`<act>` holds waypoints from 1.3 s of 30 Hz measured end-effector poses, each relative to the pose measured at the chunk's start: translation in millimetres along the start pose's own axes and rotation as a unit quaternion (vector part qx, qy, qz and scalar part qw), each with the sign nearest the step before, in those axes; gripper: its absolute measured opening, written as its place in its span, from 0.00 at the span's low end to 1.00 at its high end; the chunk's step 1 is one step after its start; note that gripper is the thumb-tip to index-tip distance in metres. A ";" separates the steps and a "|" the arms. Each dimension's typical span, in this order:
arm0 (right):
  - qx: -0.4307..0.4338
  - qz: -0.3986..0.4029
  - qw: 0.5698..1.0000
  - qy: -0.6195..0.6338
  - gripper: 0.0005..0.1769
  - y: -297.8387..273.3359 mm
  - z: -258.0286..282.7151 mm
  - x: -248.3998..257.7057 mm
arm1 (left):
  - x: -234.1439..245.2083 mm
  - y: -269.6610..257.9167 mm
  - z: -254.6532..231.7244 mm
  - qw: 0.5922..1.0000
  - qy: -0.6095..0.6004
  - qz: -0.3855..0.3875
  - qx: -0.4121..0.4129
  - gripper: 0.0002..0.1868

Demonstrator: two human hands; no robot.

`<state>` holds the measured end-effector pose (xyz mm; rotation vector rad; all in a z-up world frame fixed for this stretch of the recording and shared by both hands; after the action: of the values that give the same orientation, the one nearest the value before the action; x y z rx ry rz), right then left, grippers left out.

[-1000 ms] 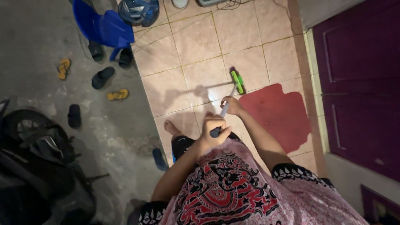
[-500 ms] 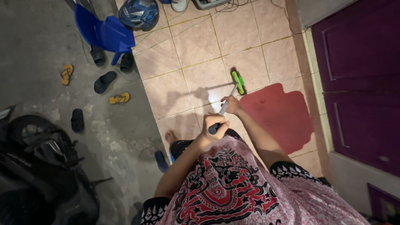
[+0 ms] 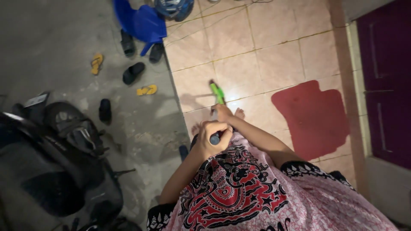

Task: The person cleans the tiled floor using a squeegee on a pole, pushing it across the surface while walking around a motorcycle and other items.

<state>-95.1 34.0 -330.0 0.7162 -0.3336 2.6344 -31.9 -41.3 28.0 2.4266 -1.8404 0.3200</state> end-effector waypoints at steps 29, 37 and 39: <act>-0.254 0.045 0.953 -0.159 0.18 -41.4 -93.9 66.0 | -46.3 12.3 93.0 0.994 -0.064 0.033 -0.078 0.08; -0.218 0.028 0.966 -0.137 0.13 -19.9 -48.8 48.1 | -14.2 -1.6 69.6 0.997 -0.037 0.001 -0.064 0.06; -0.163 0.026 0.976 -0.145 0.18 -8.2 -21.3 42.3 | -4.5 -2.4 63.7 0.998 -0.001 -0.006 -0.060 0.12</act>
<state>-134.5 61.1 -324.7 0.9866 -0.8552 2.4329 -23.3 -48.3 -34.9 2.3587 -1.7889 0.1992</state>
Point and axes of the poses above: each hand's wrist, its own y-axis towards the middle knuckle, its own x-axis out of the back of the hand, z = x × y, the point moved 6 cm from there along y, towards the middle knuckle, and after that the axes turned 12 degrees about x, right-handed, at the moved point
